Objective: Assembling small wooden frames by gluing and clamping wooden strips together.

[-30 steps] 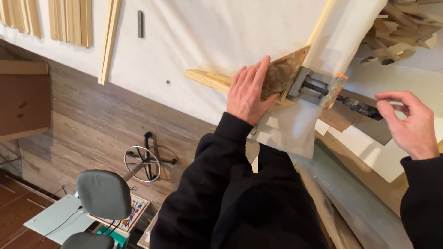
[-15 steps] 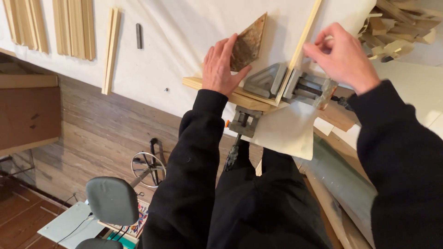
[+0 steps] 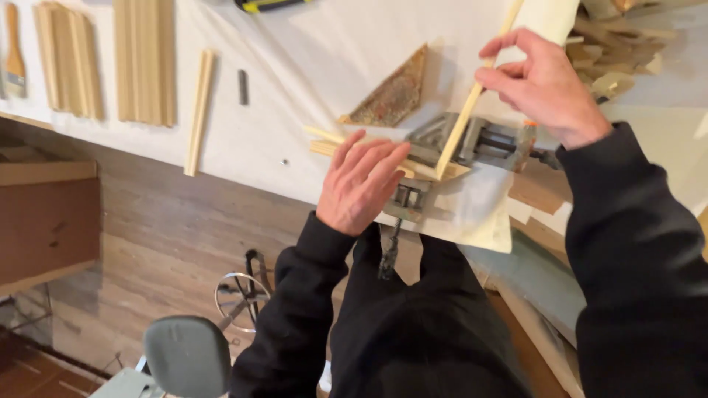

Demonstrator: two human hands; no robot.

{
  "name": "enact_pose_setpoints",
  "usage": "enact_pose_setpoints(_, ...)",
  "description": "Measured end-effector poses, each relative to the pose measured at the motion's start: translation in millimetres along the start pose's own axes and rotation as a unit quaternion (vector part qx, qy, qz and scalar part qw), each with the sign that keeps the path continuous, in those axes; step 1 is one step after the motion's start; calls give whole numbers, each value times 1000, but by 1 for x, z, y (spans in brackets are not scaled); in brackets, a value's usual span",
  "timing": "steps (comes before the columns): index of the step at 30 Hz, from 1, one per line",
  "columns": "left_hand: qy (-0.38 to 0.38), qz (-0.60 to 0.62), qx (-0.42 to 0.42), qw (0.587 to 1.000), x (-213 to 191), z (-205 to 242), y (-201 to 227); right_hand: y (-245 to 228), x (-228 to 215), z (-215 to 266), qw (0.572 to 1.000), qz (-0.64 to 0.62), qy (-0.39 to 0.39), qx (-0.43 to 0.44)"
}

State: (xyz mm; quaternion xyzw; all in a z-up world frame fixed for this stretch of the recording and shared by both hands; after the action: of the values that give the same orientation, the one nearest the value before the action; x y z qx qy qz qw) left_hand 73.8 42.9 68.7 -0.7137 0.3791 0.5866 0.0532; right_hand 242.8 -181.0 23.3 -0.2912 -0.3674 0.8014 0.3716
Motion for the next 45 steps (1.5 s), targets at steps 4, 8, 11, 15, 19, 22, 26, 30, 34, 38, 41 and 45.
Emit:
enact_pose_setpoints(4, 98, -2, 3, 995, -75, -3, 12, -42, 26, 42, 996, -32, 6, 81)
enact_pose_setpoints(8, 234, 20, -19, 972, -137, 11, 3, -40, 51, 66, 992, 59, -13, 113)
enact_pose_setpoints(11, 265, 126, -65, 954, -161, 38, -9, -43, 92, 94, 982, 179, -23, 59)
enact_pose_setpoints(15, 233, 143, -66, 960, -214, 66, -9, -134, 159, 140, 960, 244, -6, -138)
enact_pose_setpoints(19, 199, 206, -62, 956, -246, 87, -12, -193, 206, 167, 968, 197, 88, -131)
enact_pose_setpoints(22, 189, 226, -60, 954, -262, 97, -11, -220, 229, 182, 975, 137, 126, -123)
enact_pose_setpoints(26, 195, 192, -51, 960, -274, 105, -13, -235, 242, 186, 971, 110, 175, -119)
enact_pose_setpoints(30, 201, 194, -58, 958, -276, 110, -15, -241, 248, 190, 968, 123, 177, -126)
enact_pose_setpoints(34, 209, 175, -47, 961, -278, 111, -20, -249, 248, 188, 962, 145, 187, -140)
enact_pose_setpoints(38, 219, 175, -54, 958, -279, 113, -22, -245, 244, 192, 959, 119, 211, -144)
enact_pose_setpoints(41, 220, 184, -75, 955, -282, 114, -25, -237, 242, 193, 967, 62, 217, -118)
enact_pose_setpoints(45, 221, 176, -85, 956, -281, 117, -30, -237, 261, 197, 952, 67, 166, -247)
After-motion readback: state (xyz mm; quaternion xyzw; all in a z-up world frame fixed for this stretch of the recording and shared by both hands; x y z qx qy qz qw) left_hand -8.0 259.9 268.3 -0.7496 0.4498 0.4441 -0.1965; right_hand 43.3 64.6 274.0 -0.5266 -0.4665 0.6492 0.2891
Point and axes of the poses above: each hand's wrist, its own z-axis away from the middle knuckle, its own x-axis out of the palm, y = z × x, the point moved 4 cm from there along -z, towards the middle knuckle, and after that the axes turned 15 degrees about x, right-handed, at the moved point
